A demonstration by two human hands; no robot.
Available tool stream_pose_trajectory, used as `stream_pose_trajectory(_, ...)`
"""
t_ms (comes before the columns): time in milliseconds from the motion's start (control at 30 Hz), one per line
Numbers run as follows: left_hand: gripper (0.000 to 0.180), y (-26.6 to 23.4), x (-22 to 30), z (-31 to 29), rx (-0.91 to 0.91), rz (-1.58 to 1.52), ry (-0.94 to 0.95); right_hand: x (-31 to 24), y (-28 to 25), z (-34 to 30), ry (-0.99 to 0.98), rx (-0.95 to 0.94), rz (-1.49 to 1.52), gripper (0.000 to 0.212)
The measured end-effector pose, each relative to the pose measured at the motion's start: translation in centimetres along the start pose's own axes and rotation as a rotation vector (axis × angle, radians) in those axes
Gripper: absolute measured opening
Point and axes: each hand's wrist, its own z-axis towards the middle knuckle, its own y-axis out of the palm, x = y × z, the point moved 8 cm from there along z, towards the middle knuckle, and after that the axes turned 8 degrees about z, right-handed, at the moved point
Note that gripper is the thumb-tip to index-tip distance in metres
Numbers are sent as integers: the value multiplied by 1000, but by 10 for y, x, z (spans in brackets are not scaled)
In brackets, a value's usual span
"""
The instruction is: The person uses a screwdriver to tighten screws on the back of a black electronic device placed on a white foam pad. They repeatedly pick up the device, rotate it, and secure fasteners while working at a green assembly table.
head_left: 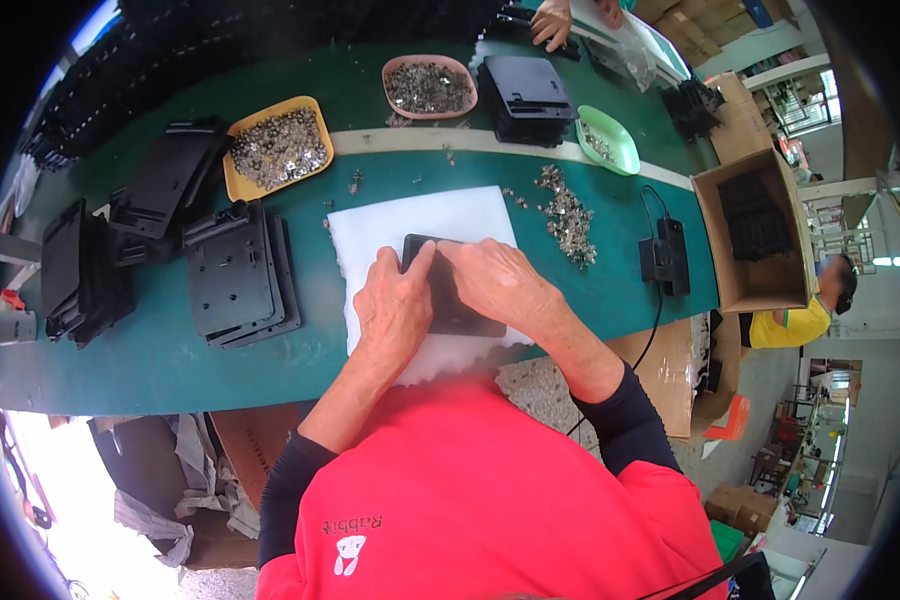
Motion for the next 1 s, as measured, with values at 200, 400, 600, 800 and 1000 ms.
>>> stream_pose_trajectory(200, 34, -9, -9, -1, 103, -52, -8, 46, -4, -4, 15, 129, 89, 19)
stream_pose_trajectory(400, 28, -27, 1, 25, -181, -52, 213, 58, -15, 7, -72, 287, 724, 17)
stream_pose_trajectory(600, 20, -18, 6, 41, -142, -159, 241, 58, -17, 44, -104, 345, 567, 15)
stream_pose_trajectory(800, 17, -32, -50, 65, 80, -1, -84, 40, -24, 84, -225, 468, 290, 13)
stream_pose_trajectory(1000, 21, -46, -66, 89, 229, 275, -135, 45, -6, 101, -269, 487, 169, 11)
